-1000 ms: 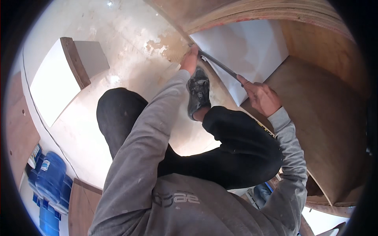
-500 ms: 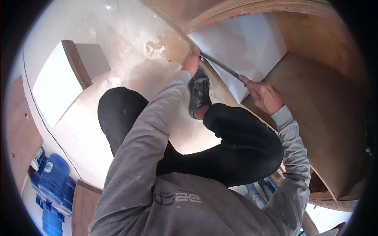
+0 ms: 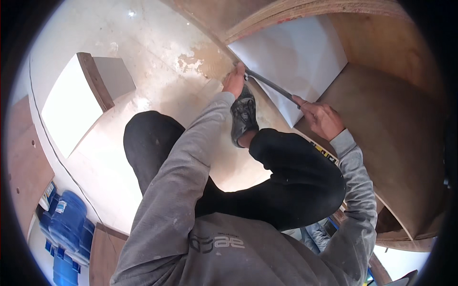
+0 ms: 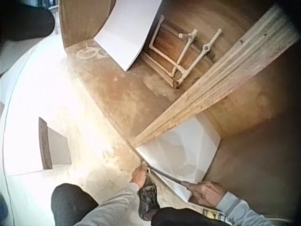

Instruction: The person fits a laminate sheet into a wooden cabinet by hand, using a metal file to smooth the edges and tapping the sheet into place.

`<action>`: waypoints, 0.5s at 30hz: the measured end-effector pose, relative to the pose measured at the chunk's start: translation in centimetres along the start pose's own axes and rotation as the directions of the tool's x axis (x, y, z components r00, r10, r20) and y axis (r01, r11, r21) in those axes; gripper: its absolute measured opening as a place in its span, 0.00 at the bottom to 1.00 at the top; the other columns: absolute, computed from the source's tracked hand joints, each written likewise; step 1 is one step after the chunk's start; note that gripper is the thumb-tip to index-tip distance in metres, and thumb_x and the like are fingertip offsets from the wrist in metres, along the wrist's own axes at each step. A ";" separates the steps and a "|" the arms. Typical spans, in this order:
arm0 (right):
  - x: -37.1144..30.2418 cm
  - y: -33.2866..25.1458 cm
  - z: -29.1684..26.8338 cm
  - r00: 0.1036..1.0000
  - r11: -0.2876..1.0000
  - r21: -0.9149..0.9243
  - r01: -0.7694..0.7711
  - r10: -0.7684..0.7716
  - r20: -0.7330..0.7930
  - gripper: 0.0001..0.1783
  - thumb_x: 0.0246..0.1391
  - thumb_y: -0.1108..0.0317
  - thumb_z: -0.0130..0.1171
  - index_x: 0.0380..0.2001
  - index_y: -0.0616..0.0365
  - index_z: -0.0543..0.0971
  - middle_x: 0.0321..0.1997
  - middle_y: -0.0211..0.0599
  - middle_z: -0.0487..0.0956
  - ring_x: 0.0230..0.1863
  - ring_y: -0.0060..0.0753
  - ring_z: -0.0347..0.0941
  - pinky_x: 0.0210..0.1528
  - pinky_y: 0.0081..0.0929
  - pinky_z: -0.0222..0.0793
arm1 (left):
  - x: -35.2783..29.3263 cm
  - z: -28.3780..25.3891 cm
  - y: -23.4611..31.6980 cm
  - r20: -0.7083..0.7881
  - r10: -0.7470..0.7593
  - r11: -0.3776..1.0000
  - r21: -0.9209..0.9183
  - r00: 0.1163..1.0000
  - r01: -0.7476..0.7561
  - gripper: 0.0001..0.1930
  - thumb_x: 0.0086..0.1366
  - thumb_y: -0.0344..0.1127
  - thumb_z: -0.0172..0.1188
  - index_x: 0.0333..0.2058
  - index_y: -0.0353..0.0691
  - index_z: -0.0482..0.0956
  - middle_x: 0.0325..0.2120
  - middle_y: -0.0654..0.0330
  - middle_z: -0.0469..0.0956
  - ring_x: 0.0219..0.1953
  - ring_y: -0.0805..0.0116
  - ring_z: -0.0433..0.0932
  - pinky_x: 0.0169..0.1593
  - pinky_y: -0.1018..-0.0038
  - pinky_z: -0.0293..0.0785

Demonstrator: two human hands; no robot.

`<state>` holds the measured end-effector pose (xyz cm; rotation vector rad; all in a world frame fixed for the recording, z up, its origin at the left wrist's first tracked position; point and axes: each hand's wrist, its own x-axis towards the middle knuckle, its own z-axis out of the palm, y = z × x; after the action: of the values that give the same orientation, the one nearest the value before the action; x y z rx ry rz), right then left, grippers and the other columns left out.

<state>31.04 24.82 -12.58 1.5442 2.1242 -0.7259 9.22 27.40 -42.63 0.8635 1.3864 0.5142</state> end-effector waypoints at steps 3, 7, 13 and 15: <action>-1.7 1.6 0.5 1.000 0.981 0.193 -0.009 0.014 -0.024 0.28 0.69 0.74 0.59 0.71 0.43 0.81 0.42 0.54 0.86 0.39 0.59 0.84 0.47 0.47 0.80 | -0.8 0.9 0.1 -0.026 -0.026 0.992 -0.122 0.999 0.022 0.44 0.84 0.67 0.30 0.69 0.31 0.77 0.65 0.34 0.79 0.71 0.33 0.71 0.76 0.49 0.60; -3.3 0.8 -0.7 0.992 0.982 0.148 -0.118 0.110 0.058 0.28 0.70 0.73 0.59 0.70 0.43 0.82 0.43 0.55 0.86 0.38 0.58 0.84 0.47 0.47 0.80 | -1.9 2.2 1.0 -0.102 0.003 0.983 -0.180 0.995 -0.021 0.42 0.85 0.65 0.33 0.68 0.31 0.77 0.63 0.35 0.81 0.68 0.34 0.74 0.74 0.48 0.62; -2.1 -4.3 -2.4 0.992 0.990 0.059 -0.124 0.124 0.002 0.25 0.71 0.69 0.60 0.69 0.41 0.83 0.44 0.52 0.87 0.40 0.59 0.85 0.48 0.49 0.81 | -0.7 4.6 0.0 -0.299 -0.084 0.915 -0.401 0.951 -0.045 0.39 0.85 0.61 0.36 0.75 0.32 0.70 0.73 0.39 0.73 0.75 0.38 0.68 0.78 0.53 0.59; -0.7 -4.6 -2.2 0.989 0.999 0.029 0.026 -0.022 -0.145 0.24 0.71 0.67 0.61 0.68 0.40 0.83 0.44 0.50 0.89 0.43 0.61 0.85 0.50 0.48 0.82 | 1.3 3.1 -1.0 -0.368 -0.036 0.851 -0.499 0.929 -0.165 0.39 0.86 0.60 0.37 0.77 0.31 0.66 0.77 0.42 0.68 0.78 0.42 0.64 0.80 0.55 0.56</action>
<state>26.82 24.59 -9.67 1.6353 2.2489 -0.6760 12.24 27.14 -44.33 0.3721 1.4465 1.0959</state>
